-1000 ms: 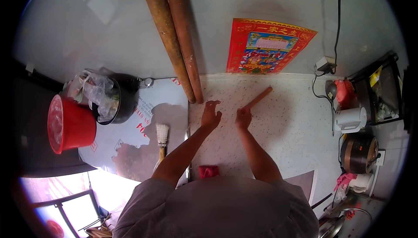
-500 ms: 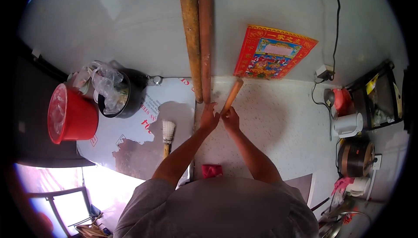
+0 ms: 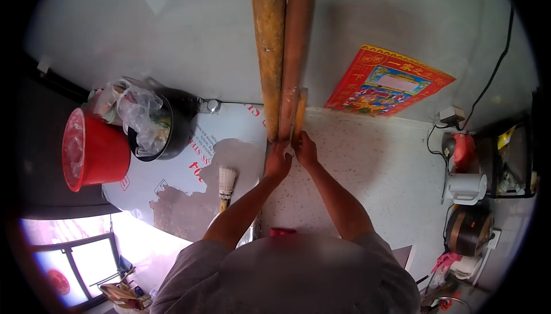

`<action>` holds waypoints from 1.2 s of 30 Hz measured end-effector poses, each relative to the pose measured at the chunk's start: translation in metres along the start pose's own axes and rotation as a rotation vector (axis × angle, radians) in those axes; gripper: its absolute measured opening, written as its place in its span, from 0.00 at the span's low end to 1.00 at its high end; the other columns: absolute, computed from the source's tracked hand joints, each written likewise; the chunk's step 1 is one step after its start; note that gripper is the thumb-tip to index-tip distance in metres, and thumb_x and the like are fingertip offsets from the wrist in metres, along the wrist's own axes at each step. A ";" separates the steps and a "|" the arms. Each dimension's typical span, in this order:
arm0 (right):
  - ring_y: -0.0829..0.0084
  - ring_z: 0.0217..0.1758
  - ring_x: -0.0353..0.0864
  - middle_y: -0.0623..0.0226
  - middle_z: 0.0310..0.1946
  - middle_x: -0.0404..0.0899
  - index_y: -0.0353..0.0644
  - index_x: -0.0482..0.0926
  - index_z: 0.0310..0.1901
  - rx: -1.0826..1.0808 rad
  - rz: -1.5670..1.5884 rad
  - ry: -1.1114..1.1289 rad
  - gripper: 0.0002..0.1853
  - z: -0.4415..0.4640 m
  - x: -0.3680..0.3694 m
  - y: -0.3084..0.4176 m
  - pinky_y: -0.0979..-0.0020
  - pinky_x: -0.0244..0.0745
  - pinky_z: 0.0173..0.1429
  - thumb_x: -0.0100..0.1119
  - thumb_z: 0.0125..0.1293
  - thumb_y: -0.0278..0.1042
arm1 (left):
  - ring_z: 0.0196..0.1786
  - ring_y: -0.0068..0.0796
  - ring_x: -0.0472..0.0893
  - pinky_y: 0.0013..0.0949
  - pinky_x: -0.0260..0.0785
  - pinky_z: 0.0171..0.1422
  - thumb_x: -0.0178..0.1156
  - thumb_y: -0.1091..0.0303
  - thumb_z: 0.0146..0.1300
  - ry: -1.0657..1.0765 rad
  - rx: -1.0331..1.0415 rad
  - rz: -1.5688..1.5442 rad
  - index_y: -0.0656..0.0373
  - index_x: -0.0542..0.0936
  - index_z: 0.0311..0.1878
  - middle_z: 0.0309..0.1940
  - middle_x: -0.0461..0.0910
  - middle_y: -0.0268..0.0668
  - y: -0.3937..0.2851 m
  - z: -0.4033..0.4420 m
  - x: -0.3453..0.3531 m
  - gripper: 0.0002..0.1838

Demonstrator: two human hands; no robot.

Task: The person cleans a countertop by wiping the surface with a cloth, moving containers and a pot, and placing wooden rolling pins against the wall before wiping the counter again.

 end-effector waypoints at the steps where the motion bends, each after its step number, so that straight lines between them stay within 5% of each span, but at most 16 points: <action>1: 0.57 0.42 0.86 0.54 0.37 0.84 0.37 0.72 0.50 -0.016 0.005 0.014 0.14 0.001 0.001 -0.001 0.63 0.79 0.45 0.58 0.63 0.28 | 0.54 0.48 0.75 0.43 0.70 0.55 0.56 0.75 0.56 0.006 0.005 0.000 0.57 0.70 0.55 0.52 0.72 0.46 0.002 0.000 0.002 0.21; 3: 0.56 0.42 0.85 0.53 0.38 0.84 0.37 0.72 0.50 -0.023 0.021 0.033 0.14 0.002 0.003 0.001 0.62 0.79 0.45 0.58 0.65 0.29 | 0.55 0.55 0.73 0.48 0.70 0.56 0.55 0.75 0.55 0.016 0.020 -0.003 0.58 0.69 0.58 0.52 0.72 0.49 -0.002 0.003 0.001 0.24; 6: 0.56 0.43 0.85 0.53 0.38 0.83 0.38 0.72 0.50 -0.005 0.030 0.035 0.14 0.004 0.003 0.006 0.62 0.78 0.44 0.58 0.66 0.32 | 0.57 0.56 0.72 0.48 0.69 0.57 0.56 0.76 0.55 0.014 0.017 -0.034 0.59 0.68 0.58 0.55 0.70 0.50 0.002 0.003 0.002 0.24; 9: 0.57 0.42 0.85 0.54 0.38 0.83 0.38 0.73 0.49 0.021 -0.009 0.017 0.14 0.006 0.002 0.009 0.62 0.78 0.44 0.59 0.66 0.34 | 0.56 0.47 0.72 0.42 0.68 0.57 0.57 0.76 0.56 -0.005 0.019 -0.014 0.57 0.67 0.56 0.54 0.69 0.46 0.006 0.002 0.003 0.23; 12: 0.58 0.42 0.85 0.56 0.38 0.83 0.39 0.74 0.48 0.058 -0.017 0.010 0.15 0.005 0.003 0.008 0.62 0.77 0.44 0.60 0.65 0.37 | 0.56 0.58 0.71 0.48 0.68 0.59 0.56 0.76 0.55 0.010 -0.014 -0.051 0.60 0.68 0.57 0.55 0.68 0.52 0.010 -0.001 0.002 0.24; 17: 0.59 0.46 0.83 0.55 0.41 0.82 0.40 0.74 0.51 0.038 0.051 -0.007 0.18 0.006 0.009 -0.002 0.63 0.76 0.48 0.62 0.63 0.39 | 0.54 0.56 0.72 0.48 0.68 0.57 0.56 0.76 0.54 -0.010 -0.005 0.002 0.59 0.68 0.57 0.53 0.69 0.51 0.019 -0.004 0.001 0.24; 20: 0.57 0.52 0.76 0.55 0.49 0.74 0.41 0.68 0.60 -0.020 -0.095 -0.057 0.24 0.000 0.005 -0.002 0.62 0.73 0.54 0.61 0.62 0.31 | 0.52 0.52 0.73 0.47 0.69 0.55 0.56 0.77 0.54 -0.005 -0.041 -0.020 0.58 0.69 0.55 0.50 0.70 0.48 0.017 -0.006 -0.003 0.22; 26: 0.63 0.45 0.72 0.56 0.52 0.67 0.44 0.58 0.68 -0.041 -0.101 -0.117 0.36 -0.029 -0.011 -0.003 0.65 0.72 0.52 0.57 0.57 0.19 | 0.48 0.48 0.75 0.44 0.70 0.53 0.56 0.76 0.54 0.016 -0.034 -0.006 0.56 0.70 0.51 0.47 0.71 0.46 0.011 -0.017 -0.010 0.19; 36: 0.70 0.40 0.71 0.57 0.49 0.68 0.39 0.60 0.67 0.031 0.004 -0.348 0.33 -0.117 -0.025 0.003 0.69 0.72 0.48 0.55 0.57 0.21 | 0.56 0.47 0.75 0.41 0.68 0.61 0.60 0.72 0.55 0.146 -0.068 0.097 0.58 0.69 0.58 0.53 0.73 0.46 -0.004 -0.070 -0.034 0.25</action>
Point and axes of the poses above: each hand's wrist, its own z-axis towards the middle knuckle, its own x-axis out of the palm, y = z × x, the point moved 5 cm from there along z, towards the middle knuckle
